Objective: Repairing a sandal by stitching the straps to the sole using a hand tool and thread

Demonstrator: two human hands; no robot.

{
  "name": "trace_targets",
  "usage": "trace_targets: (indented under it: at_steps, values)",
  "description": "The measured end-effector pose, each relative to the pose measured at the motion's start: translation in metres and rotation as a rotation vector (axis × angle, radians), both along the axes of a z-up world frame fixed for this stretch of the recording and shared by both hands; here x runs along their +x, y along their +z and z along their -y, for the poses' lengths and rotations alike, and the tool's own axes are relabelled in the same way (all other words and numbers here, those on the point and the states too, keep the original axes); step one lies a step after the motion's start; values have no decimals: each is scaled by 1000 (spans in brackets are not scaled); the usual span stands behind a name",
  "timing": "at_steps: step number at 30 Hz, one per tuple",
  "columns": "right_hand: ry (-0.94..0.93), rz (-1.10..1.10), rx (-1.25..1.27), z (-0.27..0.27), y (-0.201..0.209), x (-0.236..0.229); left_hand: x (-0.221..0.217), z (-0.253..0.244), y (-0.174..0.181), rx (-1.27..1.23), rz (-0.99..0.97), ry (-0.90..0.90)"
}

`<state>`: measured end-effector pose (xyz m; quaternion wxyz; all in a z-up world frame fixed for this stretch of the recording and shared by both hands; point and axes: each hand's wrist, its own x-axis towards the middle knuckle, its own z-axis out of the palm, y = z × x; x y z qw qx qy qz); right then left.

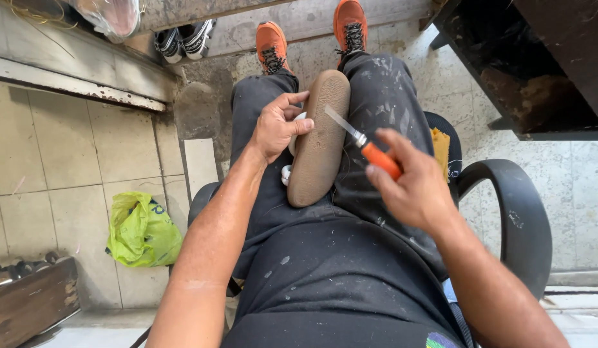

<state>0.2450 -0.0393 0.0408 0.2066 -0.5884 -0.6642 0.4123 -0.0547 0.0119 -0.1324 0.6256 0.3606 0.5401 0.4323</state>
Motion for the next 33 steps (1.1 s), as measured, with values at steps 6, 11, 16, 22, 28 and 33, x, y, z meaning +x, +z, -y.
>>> trace_targets:
  at_steps: [6,11,16,22,28,33]
  values:
    - [54,3,38,28,-19,-1,3,0,9,-20,31,16]
    - [43,-8,62,25,-20,-8,2,0,6,-10,23,18]
    - [60,-46,48,23,-12,-14,-2,-2,-7,14,40,13]
    - [10,4,-16,28,-23,-20,-1,0,-5,25,53,19]
    - [45,102,46,30,-17,-22,0,1,2,39,54,6]
    - [117,220,175,31,-15,-23,1,1,4,39,55,7]
